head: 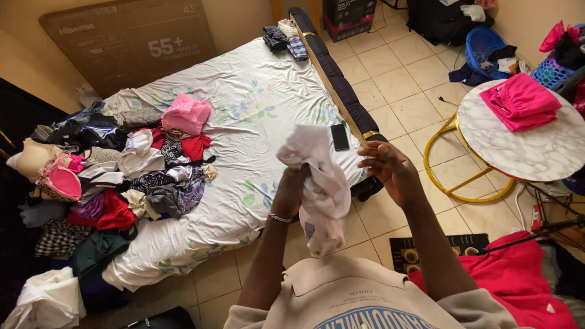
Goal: Folding a white polo shirt on a bed.
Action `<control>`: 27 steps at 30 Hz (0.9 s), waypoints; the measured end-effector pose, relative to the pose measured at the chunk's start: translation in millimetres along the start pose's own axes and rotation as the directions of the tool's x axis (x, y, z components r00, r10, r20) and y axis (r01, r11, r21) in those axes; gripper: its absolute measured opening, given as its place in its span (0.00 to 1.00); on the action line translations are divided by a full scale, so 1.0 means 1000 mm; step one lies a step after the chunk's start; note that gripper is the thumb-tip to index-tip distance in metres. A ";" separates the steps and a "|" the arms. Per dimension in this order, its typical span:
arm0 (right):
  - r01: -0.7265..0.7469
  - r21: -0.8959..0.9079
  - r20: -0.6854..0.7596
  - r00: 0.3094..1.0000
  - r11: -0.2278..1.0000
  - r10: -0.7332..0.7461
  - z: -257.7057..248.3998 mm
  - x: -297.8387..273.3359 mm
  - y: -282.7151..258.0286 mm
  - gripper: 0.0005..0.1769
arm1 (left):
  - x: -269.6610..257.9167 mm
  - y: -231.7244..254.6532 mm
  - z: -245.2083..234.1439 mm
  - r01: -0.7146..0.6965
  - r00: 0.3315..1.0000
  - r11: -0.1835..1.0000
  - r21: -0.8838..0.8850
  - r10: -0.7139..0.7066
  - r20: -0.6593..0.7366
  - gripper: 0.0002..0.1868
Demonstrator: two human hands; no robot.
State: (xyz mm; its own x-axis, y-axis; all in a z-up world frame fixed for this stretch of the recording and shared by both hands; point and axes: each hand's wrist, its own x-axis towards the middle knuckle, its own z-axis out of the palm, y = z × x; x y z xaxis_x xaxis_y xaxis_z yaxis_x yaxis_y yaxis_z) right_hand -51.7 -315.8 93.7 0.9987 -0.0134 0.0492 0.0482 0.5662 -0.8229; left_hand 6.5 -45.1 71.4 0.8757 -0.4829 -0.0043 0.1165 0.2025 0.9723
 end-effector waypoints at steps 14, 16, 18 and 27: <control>-0.411 0.184 -0.035 0.905 0.893 0.424 -0.074 0.039 0.160 0.33 | -0.021 0.019 -0.061 -0.238 0.937 0.874 0.424 0.322 -0.138 0.24; -0.445 0.340 0.085 0.892 0.828 0.444 -0.065 0.034 0.156 0.35 | -0.020 0.003 -0.087 -0.115 0.955 0.940 0.322 0.193 -0.224 0.26; -0.485 0.516 0.248 0.874 0.706 0.418 -0.057 0.039 0.142 0.38 | -0.021 -0.013 -0.117 -0.008 0.956 0.977 0.213 0.070 -0.285 0.28; -0.199 -0.316 0.217 0.937 0.927 0.275 0.044 0.018 0.051 0.32 | -0.040 -0.002 -0.054 0.311 0.937 0.942 0.129 -0.280 -0.209 0.27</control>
State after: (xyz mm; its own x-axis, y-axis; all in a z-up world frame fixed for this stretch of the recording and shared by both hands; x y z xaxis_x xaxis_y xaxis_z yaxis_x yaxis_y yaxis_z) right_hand -32.1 -251.3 77.4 0.9450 0.3219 -0.0576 -0.1489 0.2669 -0.9521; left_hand -3.4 19.3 57.2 0.8856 -0.3312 -0.3256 0.3215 -0.0688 0.9444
